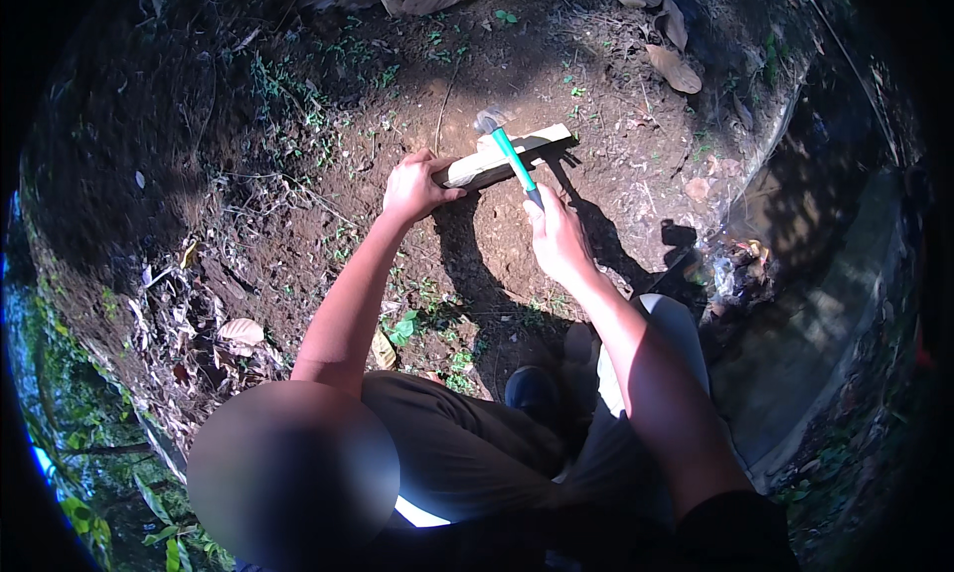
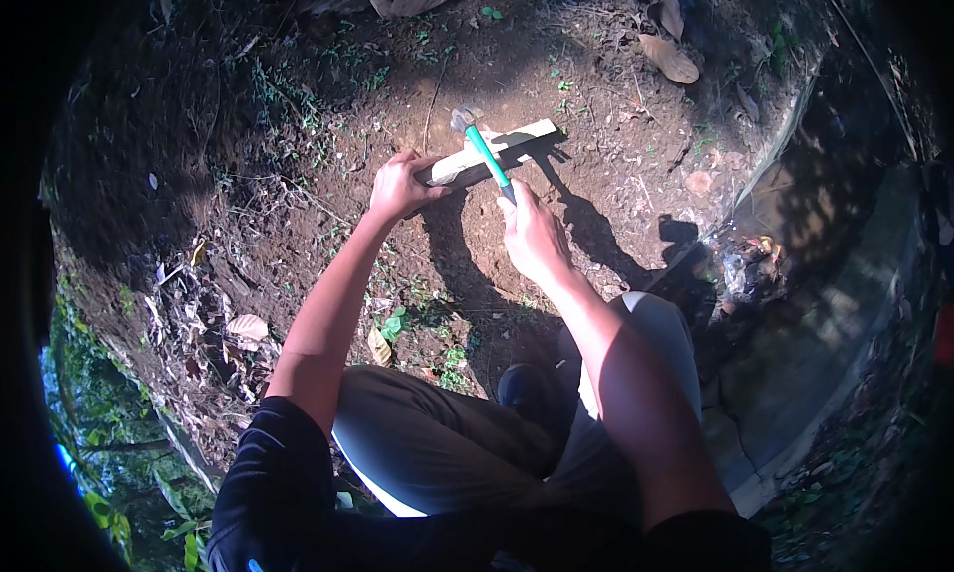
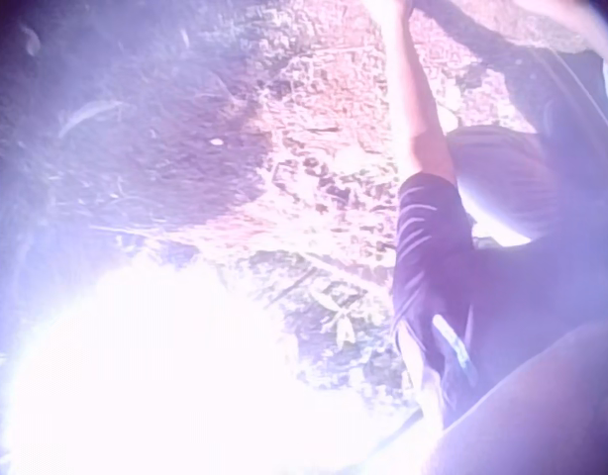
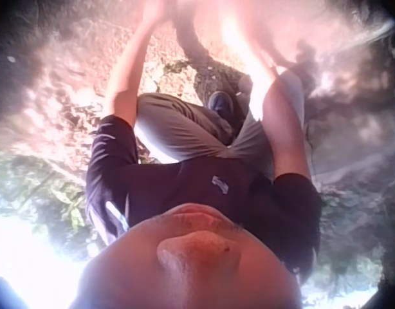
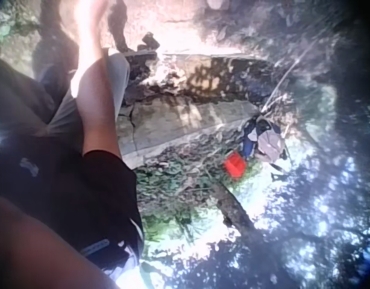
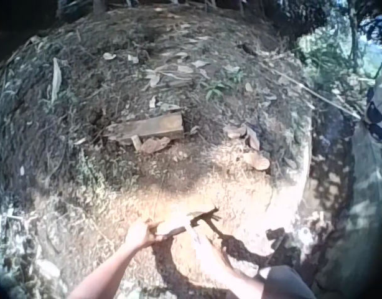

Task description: The person uses a hammer to split a piece of wood on the ground. They repeatedly strike the wood with the hammer, repositioning it as needed, and eventually split it into smaller pieces.

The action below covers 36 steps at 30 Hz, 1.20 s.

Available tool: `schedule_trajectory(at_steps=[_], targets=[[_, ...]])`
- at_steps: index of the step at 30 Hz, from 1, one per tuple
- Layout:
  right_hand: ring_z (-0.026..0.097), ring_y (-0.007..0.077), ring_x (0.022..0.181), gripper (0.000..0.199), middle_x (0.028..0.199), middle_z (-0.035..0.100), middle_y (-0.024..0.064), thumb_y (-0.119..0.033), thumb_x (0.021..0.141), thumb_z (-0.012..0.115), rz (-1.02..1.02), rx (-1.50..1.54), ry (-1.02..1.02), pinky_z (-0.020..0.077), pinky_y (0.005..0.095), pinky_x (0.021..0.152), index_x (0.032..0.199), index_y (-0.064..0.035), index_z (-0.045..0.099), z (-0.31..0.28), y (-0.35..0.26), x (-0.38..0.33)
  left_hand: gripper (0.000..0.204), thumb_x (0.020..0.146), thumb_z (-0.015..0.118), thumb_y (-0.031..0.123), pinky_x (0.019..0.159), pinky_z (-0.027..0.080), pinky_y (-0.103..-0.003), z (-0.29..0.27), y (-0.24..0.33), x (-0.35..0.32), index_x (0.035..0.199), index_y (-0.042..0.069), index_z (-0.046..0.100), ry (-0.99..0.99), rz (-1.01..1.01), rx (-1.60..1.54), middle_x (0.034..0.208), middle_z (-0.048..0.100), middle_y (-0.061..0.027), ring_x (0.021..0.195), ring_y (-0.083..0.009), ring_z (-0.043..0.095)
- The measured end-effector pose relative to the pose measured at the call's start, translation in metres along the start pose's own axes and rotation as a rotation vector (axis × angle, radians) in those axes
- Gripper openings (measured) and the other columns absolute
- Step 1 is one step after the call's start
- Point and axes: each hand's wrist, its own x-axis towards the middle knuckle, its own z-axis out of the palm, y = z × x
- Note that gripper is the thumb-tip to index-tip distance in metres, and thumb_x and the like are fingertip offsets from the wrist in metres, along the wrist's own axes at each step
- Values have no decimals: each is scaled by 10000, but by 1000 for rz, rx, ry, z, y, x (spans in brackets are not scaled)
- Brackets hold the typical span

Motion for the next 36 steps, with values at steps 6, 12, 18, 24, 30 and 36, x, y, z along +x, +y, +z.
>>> schedule_trajectory(at_steps=[6,12,18,24,30,36], targets=[[687,437,818,258,988,680,244,-245,1036,474,45,-281,-113,531,555,678,1196,-43,452,11,-4,-23,712,610,882,478,948,510,-424,-3,1,-2,1252,228,700,-21,-8,-61,1111,639,-78,1079,-288,631],[669,487,784,203,819,677,273,-245,1031,481,94,-358,-109,504,621,675,1122,-75,416,15,7,-20,698,598,908,415,1019,413,-446,-21,-28,-43,1224,215,675,178,104,0,1243,597,-66,1188,-297,530],[687,457,786,229,820,680,245,-277,1044,439,141,-359,-152,523,586,675,1152,-75,449,11,3,-16,308,767,835,336,852,526,-377,-8,-61,-89,982,139,739,277,-134,-133,984,730,-40,947,-250,675],[649,468,662,227,701,630,260,-286,1051,455,-170,18,65,440,550,525,1142,-79,477,6,-37,-21,374,771,811,438,744,507,-424,7,-75,-105,1004,154,745,423,-187,-69,809,700,-76,787,-287,653],[665,511,758,274,760,669,282,-341,1055,433,68,-524,-109,506,624,637,1124,-76,447,27,20,-29,370,775,816,436,710,517,-418,9,-44,-85,993,147,740,351,-334,-141,772,694,-104,762,-271,662],[662,467,672,221,702,647,259,-280,1054,465,-177,-81,156,446,560,507,1100,-64,472,18,-38,-30,360,780,822,403,736,512,-416,9,-59,-99,947,108,700,367,-410,-171,760,696,-104,781,-275,671]])
